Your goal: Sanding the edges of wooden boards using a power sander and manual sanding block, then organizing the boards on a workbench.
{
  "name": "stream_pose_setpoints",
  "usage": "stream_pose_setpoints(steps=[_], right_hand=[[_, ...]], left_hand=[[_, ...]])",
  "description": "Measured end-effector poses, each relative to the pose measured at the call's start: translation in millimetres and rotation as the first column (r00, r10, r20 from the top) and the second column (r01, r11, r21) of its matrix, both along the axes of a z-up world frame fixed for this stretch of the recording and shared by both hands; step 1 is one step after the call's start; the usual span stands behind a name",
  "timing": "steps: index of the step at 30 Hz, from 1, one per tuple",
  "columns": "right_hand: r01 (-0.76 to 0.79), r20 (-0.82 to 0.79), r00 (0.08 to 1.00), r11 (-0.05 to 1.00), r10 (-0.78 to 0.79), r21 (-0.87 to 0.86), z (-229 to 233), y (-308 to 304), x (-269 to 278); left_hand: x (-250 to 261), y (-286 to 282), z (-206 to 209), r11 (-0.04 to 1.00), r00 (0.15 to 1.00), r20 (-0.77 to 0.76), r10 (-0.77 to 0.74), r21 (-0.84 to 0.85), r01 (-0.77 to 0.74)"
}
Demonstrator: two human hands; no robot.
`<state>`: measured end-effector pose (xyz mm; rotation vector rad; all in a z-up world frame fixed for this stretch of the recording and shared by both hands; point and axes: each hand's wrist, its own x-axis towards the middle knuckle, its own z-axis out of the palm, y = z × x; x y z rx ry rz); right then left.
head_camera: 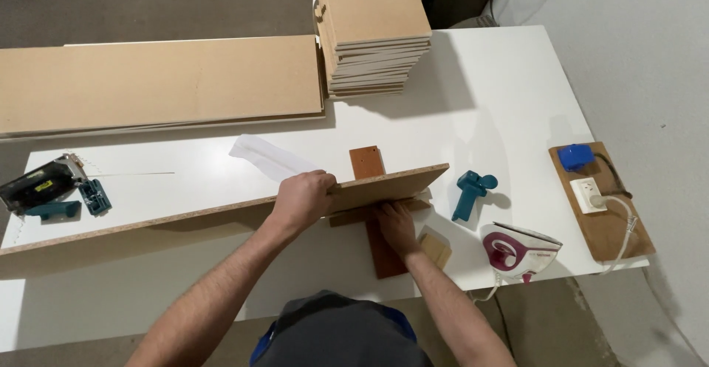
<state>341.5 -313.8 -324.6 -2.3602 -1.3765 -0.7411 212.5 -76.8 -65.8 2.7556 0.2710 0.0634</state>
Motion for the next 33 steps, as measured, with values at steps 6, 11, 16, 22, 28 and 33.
stream_pose_setpoints(steps=[6, 11, 16, 22, 28, 33], right_hand=[[0.011, -0.032, 0.999, 0.982, -0.017, -0.186, 24, 0, -23], [0.119, -0.301, 0.915, 0.894, -0.268, -0.432, 55, -11, -61], [0.417, -0.575, 0.518, 0.774, -0.633, -0.476, 72, -82, -65], [0.483, -0.394, 0.446, 0.587, -0.803, -0.649, 35, -152, -48], [0.323, -0.727, 0.352, 0.806, -0.589, -0.496, 87, -52, -107], [0.367, -0.658, 0.395, 0.767, -0.641, -0.526, 82, -37, -124]], left_hand=[[5, 5, 5, 1.000, 0.999, -0.036, 0.019, 0.012, -0.019], [7, 6, 6, 0.995, 0.996, -0.091, -0.011, 0.101, 0.020], [6, 6, 1, 0.997, 0.988, -0.157, 0.004, 0.083, 0.009], [9, 13, 7, 0.999, 0.977, -0.214, -0.009, 0.047, 0.020], [9, 15, 2, 0.999, 0.981, -0.193, -0.031, 0.009, 0.033], [-6, 4, 6, 0.995, 0.977, -0.191, -0.091, 0.017, 0.096]])
